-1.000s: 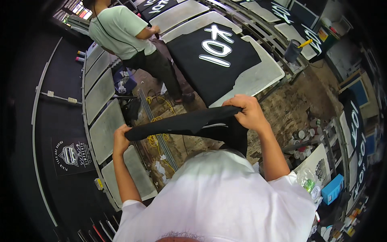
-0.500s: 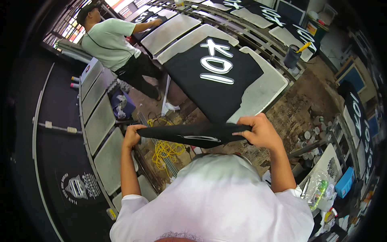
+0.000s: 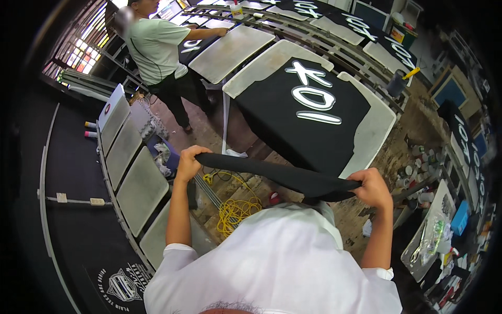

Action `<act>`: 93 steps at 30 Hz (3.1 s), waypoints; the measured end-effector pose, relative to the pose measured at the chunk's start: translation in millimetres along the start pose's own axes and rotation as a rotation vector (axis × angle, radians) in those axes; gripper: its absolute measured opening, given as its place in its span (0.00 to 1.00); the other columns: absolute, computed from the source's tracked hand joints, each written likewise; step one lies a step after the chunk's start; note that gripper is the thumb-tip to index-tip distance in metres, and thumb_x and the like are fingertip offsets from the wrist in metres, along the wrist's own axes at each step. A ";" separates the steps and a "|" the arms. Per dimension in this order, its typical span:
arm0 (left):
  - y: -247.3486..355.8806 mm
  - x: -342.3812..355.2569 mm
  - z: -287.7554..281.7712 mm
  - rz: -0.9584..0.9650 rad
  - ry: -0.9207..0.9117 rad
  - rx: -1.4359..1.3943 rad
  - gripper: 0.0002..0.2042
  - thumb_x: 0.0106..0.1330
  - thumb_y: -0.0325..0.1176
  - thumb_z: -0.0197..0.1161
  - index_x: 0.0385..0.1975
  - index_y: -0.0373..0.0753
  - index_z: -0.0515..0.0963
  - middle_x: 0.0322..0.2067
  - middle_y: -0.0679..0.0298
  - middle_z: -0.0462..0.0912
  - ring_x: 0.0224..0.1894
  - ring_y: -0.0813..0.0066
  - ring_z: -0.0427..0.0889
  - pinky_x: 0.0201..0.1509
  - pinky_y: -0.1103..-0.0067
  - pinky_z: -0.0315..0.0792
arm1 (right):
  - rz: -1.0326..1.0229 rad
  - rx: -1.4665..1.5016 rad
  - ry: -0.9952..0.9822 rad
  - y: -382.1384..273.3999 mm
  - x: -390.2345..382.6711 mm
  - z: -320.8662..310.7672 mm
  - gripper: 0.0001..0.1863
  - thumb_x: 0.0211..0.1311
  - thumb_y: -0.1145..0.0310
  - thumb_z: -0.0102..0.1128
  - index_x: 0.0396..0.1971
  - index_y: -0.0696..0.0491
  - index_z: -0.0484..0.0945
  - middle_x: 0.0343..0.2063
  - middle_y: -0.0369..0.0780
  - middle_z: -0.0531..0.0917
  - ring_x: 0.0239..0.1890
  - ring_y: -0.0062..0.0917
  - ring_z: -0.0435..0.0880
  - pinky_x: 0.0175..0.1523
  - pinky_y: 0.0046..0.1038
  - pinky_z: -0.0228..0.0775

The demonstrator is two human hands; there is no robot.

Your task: Operate a heat press and screen printing equipment to print designs on black and white t-shirts.

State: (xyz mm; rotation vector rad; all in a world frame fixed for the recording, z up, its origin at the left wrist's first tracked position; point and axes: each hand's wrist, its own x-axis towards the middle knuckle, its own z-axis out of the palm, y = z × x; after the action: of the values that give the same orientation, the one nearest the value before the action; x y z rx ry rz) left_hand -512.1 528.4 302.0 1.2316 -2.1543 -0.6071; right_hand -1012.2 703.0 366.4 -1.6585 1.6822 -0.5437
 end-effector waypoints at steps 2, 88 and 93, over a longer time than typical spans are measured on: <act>-4.3 12.4 -8.7 0.035 0.017 -0.062 0.13 0.46 0.16 0.57 0.32 0.35 0.83 0.28 0.59 0.83 0.33 0.68 0.82 0.41 0.79 0.72 | -0.104 0.022 0.055 4.0 3.7 1.7 0.09 0.36 0.80 0.60 0.24 0.60 0.81 0.18 0.47 0.77 0.24 0.40 0.78 0.31 0.32 0.68; -285.7 330.2 169.4 -0.544 -0.331 0.069 0.22 0.50 0.48 0.73 0.25 0.31 0.80 0.27 0.50 0.83 0.32 0.58 0.84 0.38 0.67 0.74 | 1.193 0.841 0.406 253.2 15.3 195.6 0.11 0.52 0.79 0.56 0.37 0.57 0.79 0.35 0.41 0.83 0.36 0.26 0.83 0.46 0.29 0.72; -337.5 297.9 144.1 -0.982 -0.291 -0.395 0.23 0.47 0.51 0.75 0.29 0.36 0.81 0.27 0.61 0.82 0.31 0.71 0.80 0.32 0.76 0.71 | 1.212 1.033 -0.140 215.4 47.1 183.6 0.13 0.58 0.70 0.63 0.42 0.56 0.74 0.35 0.39 0.80 0.33 0.28 0.80 0.44 0.32 0.73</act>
State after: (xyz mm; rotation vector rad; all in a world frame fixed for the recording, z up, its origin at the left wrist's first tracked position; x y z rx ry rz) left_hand -523.8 122.9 59.5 2.0056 -1.3784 -1.5948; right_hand -1023.4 708.9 79.7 0.1244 1.5208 -0.4825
